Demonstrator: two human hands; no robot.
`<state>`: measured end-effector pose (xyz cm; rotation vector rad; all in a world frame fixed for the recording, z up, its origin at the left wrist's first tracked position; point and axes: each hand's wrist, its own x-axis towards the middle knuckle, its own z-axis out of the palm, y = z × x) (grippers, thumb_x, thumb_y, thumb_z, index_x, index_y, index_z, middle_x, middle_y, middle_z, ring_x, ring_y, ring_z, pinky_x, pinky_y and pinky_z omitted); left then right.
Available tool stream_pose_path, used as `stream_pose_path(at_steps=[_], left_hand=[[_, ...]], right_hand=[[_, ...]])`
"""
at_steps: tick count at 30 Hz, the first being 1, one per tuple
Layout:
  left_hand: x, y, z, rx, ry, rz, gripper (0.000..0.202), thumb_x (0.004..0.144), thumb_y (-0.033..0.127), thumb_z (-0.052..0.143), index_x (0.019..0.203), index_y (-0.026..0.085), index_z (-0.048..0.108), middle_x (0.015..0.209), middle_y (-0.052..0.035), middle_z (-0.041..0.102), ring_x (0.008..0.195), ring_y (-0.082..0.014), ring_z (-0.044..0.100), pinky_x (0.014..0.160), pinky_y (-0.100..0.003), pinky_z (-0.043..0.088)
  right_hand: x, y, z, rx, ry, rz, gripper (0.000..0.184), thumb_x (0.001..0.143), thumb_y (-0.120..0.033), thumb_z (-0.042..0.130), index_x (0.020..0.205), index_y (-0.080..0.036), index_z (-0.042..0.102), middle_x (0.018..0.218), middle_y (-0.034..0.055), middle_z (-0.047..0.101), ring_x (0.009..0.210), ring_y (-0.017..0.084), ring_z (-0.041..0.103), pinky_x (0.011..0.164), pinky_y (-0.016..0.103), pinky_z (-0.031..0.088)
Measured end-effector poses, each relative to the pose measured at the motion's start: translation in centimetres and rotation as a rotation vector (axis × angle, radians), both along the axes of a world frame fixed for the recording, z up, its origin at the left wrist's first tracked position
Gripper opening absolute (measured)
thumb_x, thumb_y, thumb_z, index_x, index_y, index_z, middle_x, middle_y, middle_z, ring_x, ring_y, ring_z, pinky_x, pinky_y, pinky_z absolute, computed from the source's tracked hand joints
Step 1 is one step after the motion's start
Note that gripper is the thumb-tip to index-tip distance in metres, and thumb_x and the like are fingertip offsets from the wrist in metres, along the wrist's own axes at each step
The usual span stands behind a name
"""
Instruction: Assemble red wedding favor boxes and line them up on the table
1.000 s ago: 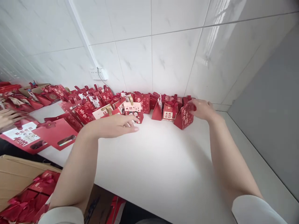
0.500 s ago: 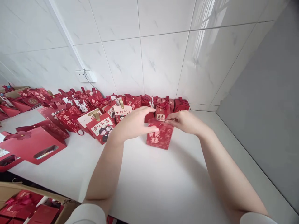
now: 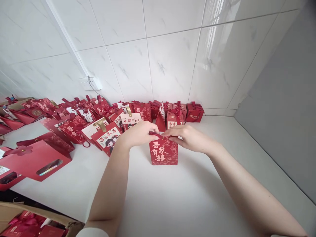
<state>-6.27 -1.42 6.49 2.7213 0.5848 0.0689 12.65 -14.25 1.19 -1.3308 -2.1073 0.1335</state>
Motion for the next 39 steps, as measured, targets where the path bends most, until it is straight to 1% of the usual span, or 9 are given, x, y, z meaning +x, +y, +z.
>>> stream_pose_path(at_steps=[6, 10, 14, 17, 22, 26, 29, 35, 39], left_hand=[[0.7, -0.8, 0.0, 0.029, -0.264, -0.018, 0.022, 0.086, 0.028, 0.054, 0.105, 0.024, 0.063, 0.095, -0.0012, 0.068, 0.084, -0.0171, 0.063, 0.070, -0.029, 0.045], [0.8, -0.7, 0.0, -0.042, -0.258, 0.002, 0.035, 0.083, 0.032, 0.059, 0.117, 0.025, 0.057, 0.095, -0.0010, 0.068, 0.078, -0.0159, 0.062, 0.069, -0.028, 0.045], [0.6, 0.4, -0.4, -0.109, -0.060, 0.003, 0.018, 0.080, 0.035, 0.061, 0.084, 0.018, 0.065, 0.072, 0.0000, 0.064, 0.064, -0.0141, 0.056, 0.057, -0.026, 0.037], [0.6, 1.1, -0.7, -0.078, -0.015, -0.011, 0.021, 0.081, 0.032, 0.056, 0.066, 0.016, 0.061, 0.063, 0.0003, 0.059, 0.057, -0.0121, 0.048, 0.053, -0.026, 0.031], [0.9, 1.4, -1.2, -0.080, -0.020, -0.081, 0.013, 0.077, 0.027, 0.057, 0.071, 0.017, 0.064, 0.069, 0.0004, 0.060, 0.060, -0.0122, 0.049, 0.056, -0.027, 0.031], [1.3, 1.4, -1.6, -0.069, -0.014, -0.062, 0.029, 0.079, 0.038, 0.057, 0.060, 0.016, 0.056, 0.057, 0.0023, 0.048, 0.053, -0.0108, 0.040, 0.053, -0.028, 0.025], [1.6, 1.6, -1.8, -0.037, -0.056, -0.052, 0.030, 0.080, 0.035, 0.056, 0.056, 0.016, 0.054, 0.052, 0.0031, 0.042, 0.051, -0.0100, 0.035, 0.053, -0.028, 0.024], [2.7, 2.0, -3.2, -0.132, -0.175, -0.027, 0.022, 0.079, 0.033, 0.059, 0.069, 0.015, 0.067, 0.065, -0.0006, 0.060, 0.062, -0.0137, 0.051, 0.057, -0.027, 0.032], [3.9, 2.3, -4.8, -0.296, -0.238, -0.019, 0.027, 0.078, 0.040, 0.063, 0.071, 0.015, 0.067, 0.066, -0.0004, 0.061, 0.065, -0.0137, 0.051, 0.059, -0.026, 0.035]], right_hand=[[0.6, 0.7, -1.4, 0.057, -0.058, -0.096, 0.027, 0.094, -0.015, 0.048, 0.111, -0.025, 0.066, 0.100, 0.0023, 0.072, 0.081, 0.017, 0.066, 0.072, 0.029, 0.050], [0.5, 0.9, -1.6, 0.129, -0.150, -0.135, 0.023, 0.096, -0.018, 0.047, 0.108, -0.024, 0.066, 0.097, 0.0040, 0.072, 0.079, 0.018, 0.065, 0.067, 0.029, 0.047], [0.4, 1.0, -1.6, 0.127, -0.191, -0.133, 0.021, 0.097, -0.021, 0.046, 0.105, -0.024, 0.065, 0.095, 0.0038, 0.071, 0.082, 0.018, 0.065, 0.070, 0.029, 0.047], [0.3, 1.1, -1.7, 0.113, -0.191, -0.120, 0.022, 0.098, -0.021, 0.045, 0.106, -0.024, 0.065, 0.101, 0.0037, 0.071, 0.087, 0.018, 0.065, 0.073, 0.030, 0.047], [0.3, 1.2, -1.8, 0.082, -0.142, -0.100, 0.019, 0.097, -0.020, 0.046, 0.104, -0.024, 0.064, 0.101, 0.0031, 0.070, 0.084, 0.018, 0.064, 0.069, 0.030, 0.046], [0.2, 1.2, -1.7, 0.037, -0.063, -0.090, 0.012, 0.095, -0.022, 0.049, 0.098, -0.023, 0.060, 0.091, 0.0026, 0.069, 0.073, 0.017, 0.062, 0.066, 0.029, 0.046], [0.0, 1.2, -1.8, 0.007, 0.064, -0.168, 0.009, 0.091, -0.026, 0.055, 0.099, -0.024, 0.053, 0.090, 0.0025, 0.068, 0.073, 0.018, 0.063, 0.065, 0.030, 0.047], [-0.2, 1.5, -2.0, -0.042, 0.279, -0.251, 0.016, 0.091, -0.037, 0.056, 0.098, -0.025, 0.049, 0.093, 0.0020, 0.068, 0.077, 0.019, 0.064, 0.065, 0.030, 0.047], [0.0, 2.1, -2.3, -0.006, 0.384, -0.325, 0.018, 0.090, -0.040, 0.055, 0.087, -0.023, 0.054, 0.082, 0.0008, 0.065, 0.064, 0.015, 0.058, 0.059, 0.027, 0.043]])
